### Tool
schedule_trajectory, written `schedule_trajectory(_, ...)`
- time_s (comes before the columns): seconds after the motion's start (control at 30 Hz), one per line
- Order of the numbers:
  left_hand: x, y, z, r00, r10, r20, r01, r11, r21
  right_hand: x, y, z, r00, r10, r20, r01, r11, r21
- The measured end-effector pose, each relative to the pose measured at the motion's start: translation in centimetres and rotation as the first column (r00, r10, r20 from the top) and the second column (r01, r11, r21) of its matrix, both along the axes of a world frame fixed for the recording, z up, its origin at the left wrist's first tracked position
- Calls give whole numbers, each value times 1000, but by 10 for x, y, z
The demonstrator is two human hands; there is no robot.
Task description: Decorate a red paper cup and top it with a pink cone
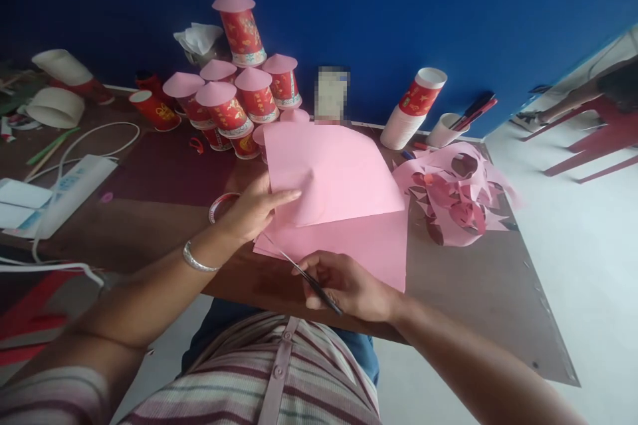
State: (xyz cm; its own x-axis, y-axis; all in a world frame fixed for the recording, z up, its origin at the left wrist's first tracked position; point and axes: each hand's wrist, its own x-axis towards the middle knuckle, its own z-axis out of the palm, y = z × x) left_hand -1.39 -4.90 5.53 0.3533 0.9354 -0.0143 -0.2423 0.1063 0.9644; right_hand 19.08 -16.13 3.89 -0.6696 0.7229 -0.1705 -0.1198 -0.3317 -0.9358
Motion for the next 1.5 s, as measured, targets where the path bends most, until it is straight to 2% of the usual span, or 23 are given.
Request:
schedule_trajectory(0.1,8,-13,-10,991,-38,128,61,982,-177,-2,-21,5,1000,27,-5,-28,992,-124)
schedule_trajectory(0.27,14,-34,-21,978,-101,184,170,894,-415,15,-44,15,994,58,91,-54,998,-45)
schedule_trajectory(0.33,14,-39,-21,975,-125,185,203,843,-499,22,-46,16,998,40,57,-36,997,-71)
schedule_trajectory(0.4,13,-42,-16,972,-122,202,214,814,-540,26,-45,16,1000,31,1,-31,994,-104)
schedule_trajectory(0.5,10,-44,-4,969,-18,244,144,849,-508,25,-40,16,999,30,-23,-33,994,-108)
schedule_trajectory(0.6,5,-45,5,960,102,260,22,900,-435,22,-37,15,999,17,31,-15,996,-87)
schedule_trajectory(0.67,1,-46,7,953,169,252,-56,914,-401,18,-36,14,996,6,93,4,994,-106)
schedule_trajectory(0.77,-5,-50,0,950,246,195,-157,910,-383,11,-37,15,983,-22,184,51,987,-154)
schedule_trajectory(0.93,-9,-56,-18,964,234,126,-190,939,-286,3,-38,24,951,-108,289,146,983,-111)
schedule_trajectory(1.1,-4,-62,-20,988,150,24,-145,978,-153,-5,-41,20,917,-227,327,274,956,-104)
schedule_trajectory(1.2,-2,-68,-22,992,120,-38,-124,979,-162,-10,-44,15,922,-263,285,309,942,-133)
schedule_trajectory(1.37,2,-77,-33,980,198,-35,-201,959,-198,-19,-48,13,913,-336,231,381,904,-192)
schedule_trajectory(1.5,5,-78,-34,974,224,-42,-228,952,-203,-23,-49,12,905,-369,214,411,886,-213)
